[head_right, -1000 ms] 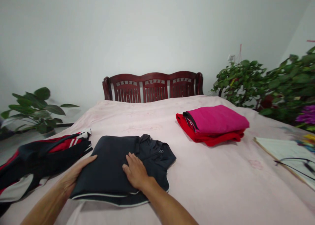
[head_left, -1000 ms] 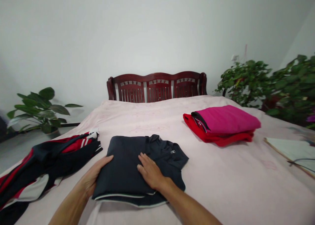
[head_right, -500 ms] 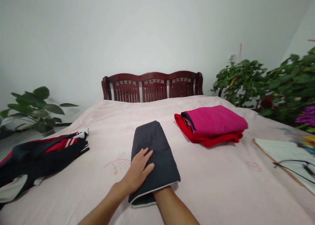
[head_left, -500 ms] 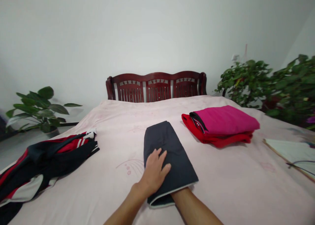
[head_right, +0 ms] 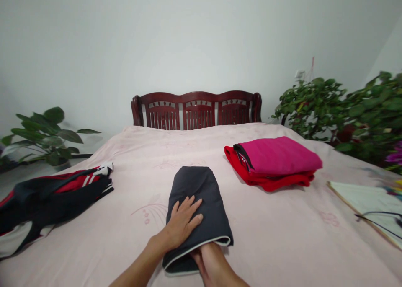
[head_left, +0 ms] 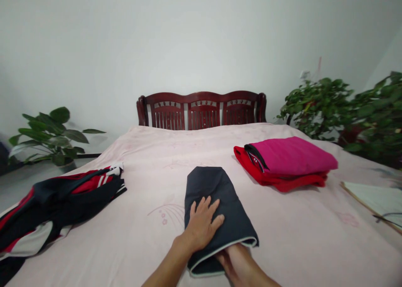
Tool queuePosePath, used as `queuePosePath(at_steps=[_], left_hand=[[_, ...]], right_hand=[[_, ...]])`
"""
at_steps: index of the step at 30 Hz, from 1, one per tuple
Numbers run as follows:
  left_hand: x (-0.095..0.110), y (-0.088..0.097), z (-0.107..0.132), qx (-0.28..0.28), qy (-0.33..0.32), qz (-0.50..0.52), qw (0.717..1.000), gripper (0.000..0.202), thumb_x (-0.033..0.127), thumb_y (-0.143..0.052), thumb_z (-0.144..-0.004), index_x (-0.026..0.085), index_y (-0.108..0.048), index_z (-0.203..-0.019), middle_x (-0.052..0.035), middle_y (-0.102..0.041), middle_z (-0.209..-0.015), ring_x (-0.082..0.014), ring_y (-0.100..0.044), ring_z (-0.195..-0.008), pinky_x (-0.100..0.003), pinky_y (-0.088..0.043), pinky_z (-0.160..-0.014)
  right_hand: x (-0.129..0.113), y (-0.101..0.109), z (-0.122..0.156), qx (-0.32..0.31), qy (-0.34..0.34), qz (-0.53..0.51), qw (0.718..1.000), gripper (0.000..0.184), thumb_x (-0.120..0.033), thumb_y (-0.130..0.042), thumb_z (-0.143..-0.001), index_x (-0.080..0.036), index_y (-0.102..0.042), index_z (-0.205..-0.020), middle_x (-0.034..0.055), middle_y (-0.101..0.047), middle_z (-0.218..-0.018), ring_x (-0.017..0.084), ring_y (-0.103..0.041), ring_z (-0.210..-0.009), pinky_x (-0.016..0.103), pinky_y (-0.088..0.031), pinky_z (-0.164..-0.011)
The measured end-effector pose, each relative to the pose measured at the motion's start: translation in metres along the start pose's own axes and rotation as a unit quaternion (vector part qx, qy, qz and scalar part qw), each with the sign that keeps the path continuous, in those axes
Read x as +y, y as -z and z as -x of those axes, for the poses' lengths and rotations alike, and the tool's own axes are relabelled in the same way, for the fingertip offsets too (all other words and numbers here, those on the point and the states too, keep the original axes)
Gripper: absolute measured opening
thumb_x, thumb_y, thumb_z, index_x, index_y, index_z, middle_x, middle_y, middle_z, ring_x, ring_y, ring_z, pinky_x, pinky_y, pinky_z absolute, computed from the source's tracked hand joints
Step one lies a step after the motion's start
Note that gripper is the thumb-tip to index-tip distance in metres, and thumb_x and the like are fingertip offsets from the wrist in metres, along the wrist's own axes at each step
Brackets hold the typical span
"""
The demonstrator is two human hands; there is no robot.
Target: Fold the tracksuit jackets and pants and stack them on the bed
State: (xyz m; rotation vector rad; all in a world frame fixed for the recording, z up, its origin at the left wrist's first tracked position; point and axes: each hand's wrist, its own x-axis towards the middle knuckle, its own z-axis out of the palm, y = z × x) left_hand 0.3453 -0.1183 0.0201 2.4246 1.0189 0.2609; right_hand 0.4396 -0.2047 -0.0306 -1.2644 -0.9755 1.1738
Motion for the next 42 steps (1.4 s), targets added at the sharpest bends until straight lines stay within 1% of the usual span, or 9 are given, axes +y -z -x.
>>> queuePosePath(at_steps=[5, 8, 10, 12, 15, 19, 23, 34, 42], left_hand=[[-0.003, -0.007, -0.002, -0.006, -0.009, -0.022, 1.0, 0.064, 0.058, -0.034, -0.094, 0.03, -0.034, -0.152, -0.0104, -0.025, -0.162, -0.0297, -0.015, -0.15, -0.06, -0.008, -0.119], [-0.003, -0.012, -0.001, 0.01, -0.029, -0.044, 0.999, 0.065, 0.057, -0.039, -0.093, 0.03, -0.034, -0.152, -0.0111, -0.025, -0.162, -0.0306, -0.016, -0.15, -0.059, -0.008, -0.119], [0.0, -0.014, 0.001, 0.028, -0.035, -0.057, 0.997, 0.066, 0.058, -0.042, -0.092, 0.03, -0.036, -0.151, -0.0115, -0.027, -0.161, -0.032, -0.017, -0.15, -0.06, -0.008, -0.119], [0.003, -0.016, 0.005, 0.046, -0.036, -0.068, 0.996, 0.066, 0.061, -0.042, -0.091, 0.03, -0.039, -0.149, -0.0124, -0.03, -0.16, -0.0332, -0.02, -0.149, -0.06, -0.009, -0.119], [0.009, -0.016, 0.013, 0.049, -0.056, -0.074, 0.994, 0.066, 0.063, -0.036, -0.093, 0.029, -0.04, -0.149, -0.0142, -0.028, -0.16, -0.0333, -0.02, -0.149, -0.059, -0.01, -0.12], [0.012, -0.017, 0.022, 0.014, -0.081, -0.074, 0.994, 0.065, 0.063, -0.032, -0.094, 0.03, -0.038, -0.15, -0.0137, -0.023, -0.162, -0.0334, -0.017, -0.149, -0.061, -0.012, -0.119], [0.01, -0.023, 0.021, 0.004, -0.094, -0.094, 0.991, 0.064, 0.061, -0.034, -0.094, 0.029, -0.038, -0.15, -0.0138, -0.026, -0.161, -0.0343, -0.019, -0.149, -0.063, -0.013, -0.118], [0.005, -0.035, 0.036, 0.04, -0.119, -0.126, 0.984, 0.058, 0.049, -0.045, -0.094, 0.034, -0.037, -0.15, -0.011, -0.03, -0.16, -0.0359, -0.024, -0.147, -0.067, -0.02, -0.115], [-0.02, -0.073, 0.059, 0.118, -0.164, -0.204, 0.958, 0.073, 0.038, -0.06, -0.087, 0.039, -0.027, -0.152, -0.0076, -0.032, -0.159, -0.0401, -0.031, -0.143, -0.071, -0.033, -0.107]], right_hand=[[-0.053, 0.044, 0.037, -0.235, 0.023, 0.282, 0.93, 0.027, -0.026, -0.065, -0.071, -0.021, -0.075, -0.096, 0.0054, -0.075, -0.098, 0.028, -0.067, -0.098, 0.038, -0.047, -0.094], [-0.101, 0.052, 0.021, -0.194, 0.005, 0.275, 0.942, 0.039, -0.036, -0.046, -0.091, -0.018, -0.07, -0.115, 0.0056, -0.076, -0.09, 0.023, -0.07, -0.085, 0.036, -0.053, -0.083], [-0.124, 0.048, -0.01, -0.124, 0.098, 0.288, 0.945, 0.045, -0.042, -0.04, -0.096, -0.02, -0.062, -0.129, 0.0085, -0.072, -0.114, 0.023, -0.066, -0.106, 0.038, -0.049, -0.095], [-0.134, 0.04, -0.051, -0.079, 0.227, 0.368, 0.898, 0.046, -0.043, -0.041, -0.098, -0.023, -0.057, -0.136, 0.008, -0.056, -0.142, 0.024, -0.047, -0.134, 0.043, -0.031, -0.115], [-0.119, 0.027, -0.115, -0.129, 0.293, 0.5, 0.805, 0.051, -0.044, -0.037, -0.099, -0.024, -0.046, -0.146, 0.0069, -0.034, -0.158, 0.024, -0.023, -0.148, 0.047, -0.016, -0.121], [-0.069, 0.02, -0.174, -0.183, 0.246, 0.616, 0.725, 0.058, -0.046, -0.041, -0.098, -0.025, -0.036, -0.151, 0.0059, -0.024, -0.162, 0.026, -0.012, -0.15, 0.05, -0.009, -0.121], [-0.041, 0.025, -0.199, -0.2, 0.238, 0.612, 0.727, 0.062, -0.051, -0.03, -0.1, -0.024, -0.024, -0.156, 0.0048, -0.017, -0.164, 0.023, -0.01, -0.151, 0.047, -0.008, -0.121], [-0.05, 0.022, -0.198, -0.135, 0.167, 0.644, 0.734, 0.068, -0.054, -0.023, -0.099, -0.018, -0.022, -0.156, 0.0076, -0.019, -0.163, 0.024, -0.013, -0.15, 0.046, -0.009, -0.121], [-0.04, 0.066, -0.176, -0.006, 0.146, 0.7, 0.699, 0.069, -0.056, -0.032, -0.096, -0.016, -0.034, -0.152, 0.0139, -0.026, -0.16, 0.029, -0.014, -0.15, 0.049, -0.006, -0.12]])
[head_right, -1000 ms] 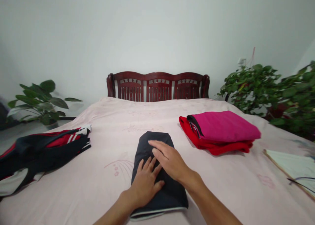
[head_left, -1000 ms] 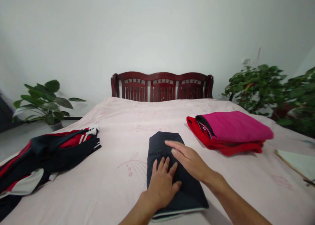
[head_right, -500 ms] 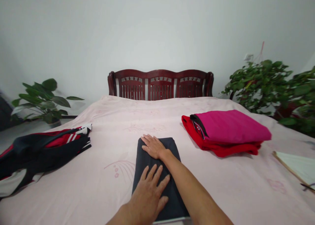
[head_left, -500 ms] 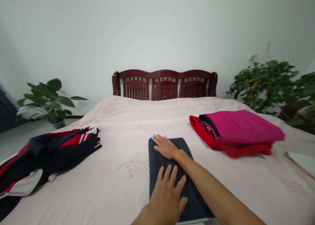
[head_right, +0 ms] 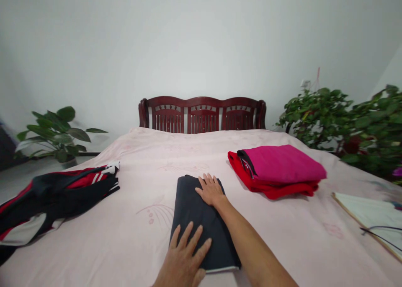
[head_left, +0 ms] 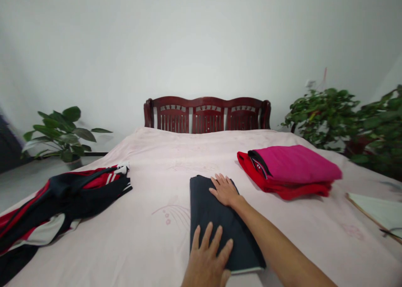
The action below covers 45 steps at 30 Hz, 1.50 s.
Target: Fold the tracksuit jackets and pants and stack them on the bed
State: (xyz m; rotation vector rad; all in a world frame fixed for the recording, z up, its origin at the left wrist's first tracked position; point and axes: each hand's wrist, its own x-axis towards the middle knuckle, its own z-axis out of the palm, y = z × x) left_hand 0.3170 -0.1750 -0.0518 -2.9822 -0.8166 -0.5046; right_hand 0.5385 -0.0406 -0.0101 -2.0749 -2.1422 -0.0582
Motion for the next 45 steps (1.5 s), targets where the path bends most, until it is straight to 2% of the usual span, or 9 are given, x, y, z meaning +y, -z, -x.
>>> queuePosePath(at_steps=[4, 9, 14, 17, 23, 28, 33, 38, 45], left_hand=[[0.001, -0.019, 0.013, 0.062, 0.001, -0.039, 0.997, 0.076, 0.042, -0.061, -0.086, 0.04, -0.025, -0.153, -0.0059, -0.034, -0.158, -0.0397, -0.034, -0.142, -0.071, -0.036, -0.104], [0.004, -0.019, 0.016, 0.069, 0.049, -0.006, 0.996, 0.071, 0.028, -0.059, -0.087, 0.044, -0.03, -0.15, -0.002, -0.033, -0.158, -0.0384, -0.032, -0.143, -0.072, -0.03, -0.106], [0.003, -0.003, 0.017, 0.043, 0.064, 0.103, 0.992, 0.061, 0.027, -0.061, -0.085, 0.04, -0.047, -0.142, -0.0036, -0.042, -0.154, -0.0404, -0.033, -0.143, -0.074, -0.027, -0.108], [-0.005, 0.004, 0.022, 0.094, 0.086, 0.167, 0.978, 0.046, 0.02, -0.049, -0.091, 0.037, -0.057, -0.133, -0.0025, -0.057, -0.142, -0.0311, -0.043, -0.138, -0.065, -0.032, -0.112], [-0.037, 0.009, 0.019, 0.27, 0.273, 0.325, 0.864, 0.039, 0.024, -0.037, -0.096, 0.02, -0.057, -0.129, -0.01, -0.061, -0.133, -0.0203, -0.055, -0.125, -0.044, -0.042, -0.111], [-0.056, 0.01, 0.015, 0.282, 0.351, 0.403, 0.797, 0.043, 0.031, -0.044, -0.093, 0.015, -0.053, -0.132, -0.0135, -0.056, -0.135, -0.0225, -0.057, -0.122, -0.044, -0.043, -0.109], [-0.054, 0.015, 0.015, 0.277, 0.348, 0.45, 0.775, 0.042, 0.033, -0.048, -0.088, 0.017, -0.057, -0.127, -0.0107, -0.06, -0.13, -0.0217, -0.059, -0.12, -0.04, -0.044, -0.107], [-0.055, 0.02, 0.014, 0.271, 0.367, 0.489, 0.744, 0.046, 0.036, -0.052, -0.083, 0.016, -0.059, -0.123, -0.0117, -0.063, -0.126, -0.0235, -0.061, -0.117, -0.042, -0.044, -0.107], [-0.056, 0.027, 0.013, 0.263, 0.397, 0.525, 0.705, 0.053, 0.044, -0.059, -0.076, 0.016, -0.061, -0.12, -0.0121, -0.069, -0.12, -0.0273, -0.065, -0.112, -0.045, -0.048, -0.102]], right_hand=[[0.025, -0.002, 0.025, 0.047, -0.115, -0.096, 0.988, 0.069, -0.047, -0.048, -0.091, -0.014, -0.037, -0.15, 0.015, -0.028, -0.159, 0.031, -0.018, -0.149, 0.05, -0.015, -0.119], [0.042, -0.01, 0.061, 0.1, -0.234, -0.326, 0.911, 0.075, -0.04, -0.059, -0.081, -0.01, -0.037, -0.146, 0.0186, -0.046, -0.148, 0.028, -0.043, -0.137, 0.042, -0.032, -0.114], [0.022, -0.004, 0.092, 0.116, -0.229, -0.481, 0.838, 0.072, -0.037, -0.068, -0.072, -0.018, -0.046, -0.138, 0.0119, -0.058, -0.137, 0.027, -0.055, -0.126, 0.042, -0.038, -0.112], [0.005, 0.01, 0.102, 0.12, -0.255, -0.536, 0.796, 0.069, -0.03, -0.072, -0.069, -0.02, -0.049, -0.134, 0.0107, -0.064, -0.129, 0.027, -0.061, -0.119, 0.043, -0.044, -0.107], [-0.004, 0.036, 0.105, -0.029, -0.32, -0.696, 0.642, 0.041, -0.024, -0.076, -0.068, -0.013, -0.064, -0.106, 0.0132, -0.076, -0.094, 0.026, -0.073, -0.085, 0.041, -0.058, -0.082], [-0.005, 0.043, 0.1, -0.154, -0.347, -0.737, 0.559, 0.029, -0.028, -0.072, -0.077, -0.011, -0.069, -0.1, 0.0138, -0.077, -0.093, 0.024, -0.074, -0.085, 0.04, -0.057, -0.089], [-0.006, 0.049, 0.102, -0.159, -0.344, -0.727, 0.572, 0.03, -0.028, -0.073, -0.076, -0.011, -0.07, -0.101, 0.0126, -0.077, -0.097, 0.022, -0.074, -0.087, 0.036, -0.056, -0.092], [-0.017, 0.051, 0.107, -0.109, -0.227, -0.78, 0.573, 0.037, -0.021, -0.074, -0.07, -0.014, -0.069, -0.107, 0.0112, -0.076, -0.105, 0.023, -0.072, -0.093, 0.037, -0.055, -0.093], [-0.03, 0.047, 0.1, -0.006, -0.266, -0.765, 0.586, 0.033, -0.013, -0.066, -0.06, -0.014, -0.067, -0.093, 0.0072, -0.075, -0.075, 0.024, -0.071, -0.068, 0.038, -0.059, -0.07]])
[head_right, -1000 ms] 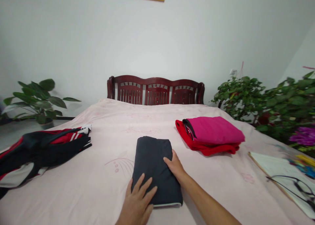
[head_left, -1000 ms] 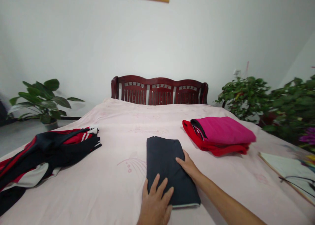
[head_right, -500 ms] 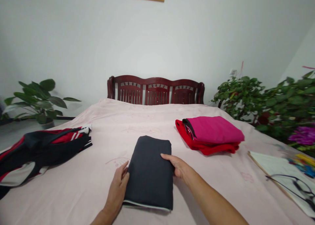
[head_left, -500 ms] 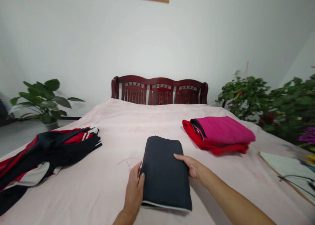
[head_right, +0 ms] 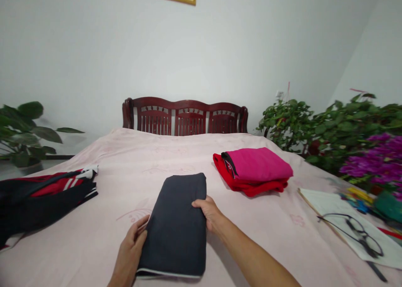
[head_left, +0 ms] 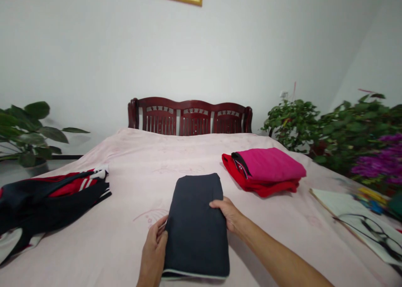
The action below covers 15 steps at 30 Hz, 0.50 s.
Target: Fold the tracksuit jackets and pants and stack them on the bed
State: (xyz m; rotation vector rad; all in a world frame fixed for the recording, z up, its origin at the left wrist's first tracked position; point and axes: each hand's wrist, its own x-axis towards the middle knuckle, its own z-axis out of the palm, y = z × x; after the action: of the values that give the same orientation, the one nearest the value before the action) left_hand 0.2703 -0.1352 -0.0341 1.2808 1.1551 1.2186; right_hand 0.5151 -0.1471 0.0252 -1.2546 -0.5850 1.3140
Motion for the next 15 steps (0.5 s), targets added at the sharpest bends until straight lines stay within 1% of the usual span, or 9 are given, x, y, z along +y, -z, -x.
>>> queuePosePath(at_steps=[2, 4, 7, 10, 12, 13, 15], left_hand=[[0.001, 0.001, 0.0, 0.005, 0.017, -0.004, 1.0, 0.058, 0.048, -0.06, -0.075, 0.015, -0.06, -0.122, -0.0128, -0.068, -0.121, -0.0277, -0.065, -0.111, -0.044, -0.049, -0.101], [0.0, 0.001, -0.001, 0.009, 0.024, -0.014, 1.0, 0.063, 0.053, -0.061, -0.073, 0.013, -0.059, -0.122, -0.0141, -0.067, -0.123, -0.028, -0.064, -0.113, -0.043, -0.048, -0.103], [-0.004, 0.001, -0.003, 0.007, 0.024, -0.02, 0.999, 0.067, 0.056, -0.064, -0.07, 0.013, -0.061, -0.122, -0.0142, -0.067, -0.122, -0.0282, -0.065, -0.112, -0.042, -0.049, -0.102], [-0.009, 0.001, -0.006, -0.005, 0.029, -0.008, 1.0, 0.067, 0.056, -0.07, -0.067, 0.015, -0.063, -0.119, -0.0122, -0.072, -0.113, -0.0289, -0.067, -0.107, -0.042, -0.053, -0.095], [-0.012, 0.001, -0.007, -0.008, 0.024, -0.004, 1.0, 0.065, 0.056, -0.072, -0.065, 0.016, -0.065, -0.116, -0.0109, -0.073, -0.11, -0.0291, -0.068, -0.105, -0.041, -0.055, -0.093], [-0.013, 0.001, -0.008, -0.008, 0.019, -0.007, 1.0, 0.064, 0.056, -0.072, -0.064, 0.017, -0.066, -0.114, -0.0102, -0.073, -0.109, -0.029, -0.068, -0.105, -0.04, -0.055, -0.093], [-0.015, 0.001, -0.009, -0.007, 0.014, -0.018, 1.0, 0.062, 0.056, -0.072, -0.063, 0.018, -0.067, -0.112, -0.0088, -0.073, -0.11, -0.0284, -0.068, -0.105, -0.039, -0.054, -0.094]], right_hand=[[-0.013, -0.004, 0.003, -0.001, 0.028, 0.0, 1.0, 0.036, -0.011, -0.065, -0.057, -0.015, -0.067, -0.092, 0.0055, -0.074, -0.072, 0.022, -0.069, -0.064, 0.036, -0.058, -0.064], [-0.034, -0.006, 0.008, -0.003, 0.064, -0.002, 0.998, 0.038, -0.01, -0.065, -0.054, -0.016, -0.066, -0.093, 0.0042, -0.074, -0.071, 0.021, -0.068, -0.061, 0.033, -0.057, -0.061], [-0.079, 0.0, 0.017, 0.02, 0.131, -0.008, 0.991, 0.039, -0.009, -0.066, -0.053, -0.016, -0.066, -0.092, 0.0032, -0.074, -0.072, 0.02, -0.067, -0.059, 0.032, -0.058, -0.061], [-0.132, 0.02, 0.021, 0.081, 0.204, -0.03, 0.975, 0.037, -0.008, -0.068, -0.054, -0.015, -0.067, -0.09, 0.0031, -0.074, -0.071, 0.019, -0.068, -0.059, 0.033, -0.06, -0.062], [-0.171, 0.039, 0.02, 0.122, 0.274, -0.072, 0.951, 0.035, -0.008, -0.067, -0.056, -0.014, -0.067, -0.09, 0.0027, -0.074, -0.072, 0.02, -0.07, -0.064, 0.034, -0.061, -0.065], [-0.19, 0.051, 0.017, 0.141, 0.317, -0.098, 0.933, 0.036, -0.007, -0.065, -0.056, -0.015, -0.067, -0.091, 0.0017, -0.074, -0.074, 0.02, -0.071, -0.068, 0.034, -0.062, -0.067], [-0.225, 0.077, 0.006, 0.189, 0.409, -0.141, 0.882, 0.038, -0.005, -0.062, -0.057, -0.017, -0.066, -0.093, -0.0007, -0.073, -0.077, 0.019, -0.071, -0.075, 0.034, -0.063, -0.07]])
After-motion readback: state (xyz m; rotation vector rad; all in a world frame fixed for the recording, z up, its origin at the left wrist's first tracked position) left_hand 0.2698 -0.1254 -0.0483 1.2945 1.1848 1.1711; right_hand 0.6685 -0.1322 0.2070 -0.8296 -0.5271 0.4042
